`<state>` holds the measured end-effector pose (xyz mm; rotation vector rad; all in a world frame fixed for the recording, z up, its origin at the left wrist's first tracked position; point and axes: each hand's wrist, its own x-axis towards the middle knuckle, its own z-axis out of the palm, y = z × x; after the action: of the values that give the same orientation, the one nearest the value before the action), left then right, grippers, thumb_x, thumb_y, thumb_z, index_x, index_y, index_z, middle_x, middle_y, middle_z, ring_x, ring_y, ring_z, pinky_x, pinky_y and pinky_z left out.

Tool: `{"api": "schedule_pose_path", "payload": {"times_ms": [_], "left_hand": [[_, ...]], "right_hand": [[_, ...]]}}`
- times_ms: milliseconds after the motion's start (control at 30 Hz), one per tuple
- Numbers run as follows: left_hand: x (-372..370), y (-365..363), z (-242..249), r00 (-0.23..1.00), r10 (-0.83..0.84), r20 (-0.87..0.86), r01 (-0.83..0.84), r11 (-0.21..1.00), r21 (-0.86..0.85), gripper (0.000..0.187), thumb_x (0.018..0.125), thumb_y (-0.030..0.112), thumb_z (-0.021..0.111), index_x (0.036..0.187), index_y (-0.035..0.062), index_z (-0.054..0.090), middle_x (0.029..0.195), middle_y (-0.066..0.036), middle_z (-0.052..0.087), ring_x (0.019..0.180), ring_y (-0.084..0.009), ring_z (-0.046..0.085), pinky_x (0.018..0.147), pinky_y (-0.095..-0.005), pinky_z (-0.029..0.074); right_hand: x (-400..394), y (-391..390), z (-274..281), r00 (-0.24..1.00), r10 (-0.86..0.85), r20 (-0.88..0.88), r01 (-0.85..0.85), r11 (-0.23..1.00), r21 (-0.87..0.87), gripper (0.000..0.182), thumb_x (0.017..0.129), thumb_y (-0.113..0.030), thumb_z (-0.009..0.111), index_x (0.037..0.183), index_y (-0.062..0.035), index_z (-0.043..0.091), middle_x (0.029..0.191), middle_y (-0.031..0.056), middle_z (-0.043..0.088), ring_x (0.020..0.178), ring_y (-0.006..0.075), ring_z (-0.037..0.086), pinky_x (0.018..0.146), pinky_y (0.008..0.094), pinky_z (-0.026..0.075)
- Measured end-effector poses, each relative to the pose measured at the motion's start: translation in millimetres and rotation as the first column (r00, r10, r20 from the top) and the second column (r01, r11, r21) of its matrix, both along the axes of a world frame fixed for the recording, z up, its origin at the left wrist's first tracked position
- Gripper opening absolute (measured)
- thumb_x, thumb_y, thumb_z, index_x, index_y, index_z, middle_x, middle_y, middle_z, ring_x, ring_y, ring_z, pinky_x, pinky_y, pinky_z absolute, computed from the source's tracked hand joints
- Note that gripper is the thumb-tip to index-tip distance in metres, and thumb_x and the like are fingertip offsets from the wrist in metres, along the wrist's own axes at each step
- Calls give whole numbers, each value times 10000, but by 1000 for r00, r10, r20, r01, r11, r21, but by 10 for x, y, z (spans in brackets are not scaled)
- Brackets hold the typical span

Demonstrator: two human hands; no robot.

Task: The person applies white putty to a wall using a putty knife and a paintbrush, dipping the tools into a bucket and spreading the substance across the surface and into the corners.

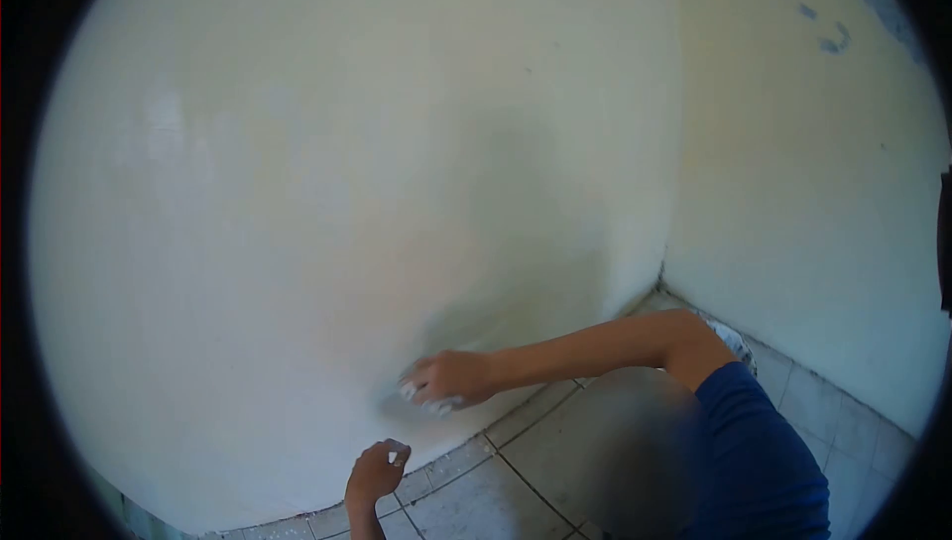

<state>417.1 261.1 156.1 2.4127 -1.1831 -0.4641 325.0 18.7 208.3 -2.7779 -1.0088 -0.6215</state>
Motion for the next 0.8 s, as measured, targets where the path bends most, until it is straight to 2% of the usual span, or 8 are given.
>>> {"api": "schedule_pose_path", "payload": {"times_ms": [67,200,333,400,500,600,700,800], "left_hand": [[-179,-103,94,987,-137,-80,148,977,154,353,881,387,517,994,77,642,1030,-167,635,997,-337,583,854,-405,450],[-435,-661,-28,892,-409,-192,445,870,214,437,895,450,483,1053,62,607,1042,-172,629,980,-330,584,846,-390,451],[-795,-1495,-278,762,-608,-223,646,739,192,431,900,430,513,1078,45,593,1032,-138,634,956,-239,595,816,-336,463],[-1117,-1921,-368,738,-559,-379,642,754,138,496,900,471,474,1098,26,566,1026,-186,612,992,-312,573,823,-391,453],[-1623,-2465,-642,632,-416,-653,579,814,42,547,900,494,469,1203,40,498,1138,-145,564,1035,-291,551,838,-391,456],[-2090,-2866,-900,524,-245,-816,433,901,8,604,893,526,455,1300,85,390,1271,-109,459,1112,-294,494,878,-421,447],[-2502,-3142,-1049,447,-158,-880,322,947,-6,644,888,546,440,1338,100,321,1349,-119,370,1176,-307,435,909,-463,430],[-2896,-3349,-1151,490,-62,-869,262,962,79,649,885,549,431,1336,96,320,1366,-121,345,1207,-297,405,922,-477,419]], "right_hand": [[-558,-287,100,995,-97,37,88,978,188,344,654,-77,665,992,-102,604,1005,118,586,948,320,559,765,394,484],[-1689,-820,152,925,-381,14,321,799,508,329,655,-13,660,976,-76,625,944,118,615,884,295,597,750,377,483],[-2710,-1220,16,879,-475,47,260,558,788,200,692,50,603,874,-30,627,854,90,613,806,202,583,716,304,461],[-3228,-1338,-31,761,-648,-32,423,458,781,164,712,45,603,858,-28,620,842,79,611,806,192,577,716,300,460],[-3965,-1585,-307,658,-750,-72,494,357,793,153,735,32,616,874,-30,609,854,61,618,807,165,581,717,287,461],[-4631,-1623,-590,418,-783,-461,549,-186,815,165,754,0,641,911,-33,601,875,43,628,809,146,588,728,272,465],[-5154,-1738,-935,277,-766,-580,572,-354,740,214,750,-27,673,948,-25,591,893,41,633,822,130,593,744,265,471],[-5519,-1854,-1451,224,-704,-674,450,-539,712,283,735,2,668,998,-5,562,895,48,617,824,136,582,752,282,470]]}}
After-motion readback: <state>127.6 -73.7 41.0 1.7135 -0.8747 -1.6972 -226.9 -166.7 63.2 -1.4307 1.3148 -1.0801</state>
